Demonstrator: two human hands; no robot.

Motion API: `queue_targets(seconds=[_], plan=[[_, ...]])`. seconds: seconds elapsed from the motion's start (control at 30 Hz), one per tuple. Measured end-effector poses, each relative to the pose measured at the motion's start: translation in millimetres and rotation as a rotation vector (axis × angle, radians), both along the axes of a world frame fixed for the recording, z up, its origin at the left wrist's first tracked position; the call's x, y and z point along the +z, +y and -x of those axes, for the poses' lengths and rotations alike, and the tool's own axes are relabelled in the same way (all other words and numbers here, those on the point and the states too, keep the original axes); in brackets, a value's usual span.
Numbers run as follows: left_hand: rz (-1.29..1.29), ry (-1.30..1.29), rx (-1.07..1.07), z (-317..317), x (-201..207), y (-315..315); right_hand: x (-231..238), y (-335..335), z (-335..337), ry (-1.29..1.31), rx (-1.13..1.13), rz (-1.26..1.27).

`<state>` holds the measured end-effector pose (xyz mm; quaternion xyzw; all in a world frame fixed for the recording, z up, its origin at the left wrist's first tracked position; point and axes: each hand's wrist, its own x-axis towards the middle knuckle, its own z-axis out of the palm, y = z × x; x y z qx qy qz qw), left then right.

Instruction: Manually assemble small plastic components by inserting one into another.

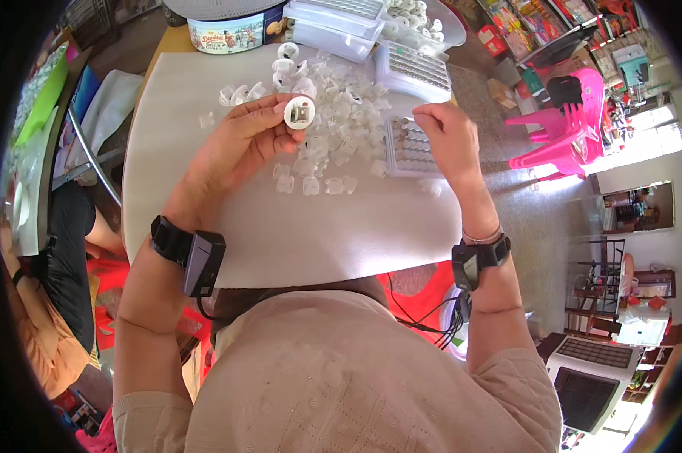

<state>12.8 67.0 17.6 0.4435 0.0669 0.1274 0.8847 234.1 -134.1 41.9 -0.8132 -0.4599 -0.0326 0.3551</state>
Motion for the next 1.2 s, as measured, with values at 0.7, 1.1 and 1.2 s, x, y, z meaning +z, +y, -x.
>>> queue_targets(seconds=[0.7,1.1,1.2], plan=[[0.132,-0.053,-0.094,2.6,-9.4,-0.8,21.7,53.2,104.4,0.081,0.297,-0.335],[-0.005,0.006,-0.057,0.6,-9.3,-2.7,14.3,63.6,102.8,0.172,0.302,-0.163],[-0.04,0.029,-0.054,-1.0,-11.2,-2.8,11.5,65.6,98.7,0.201,0.307,-0.129]])
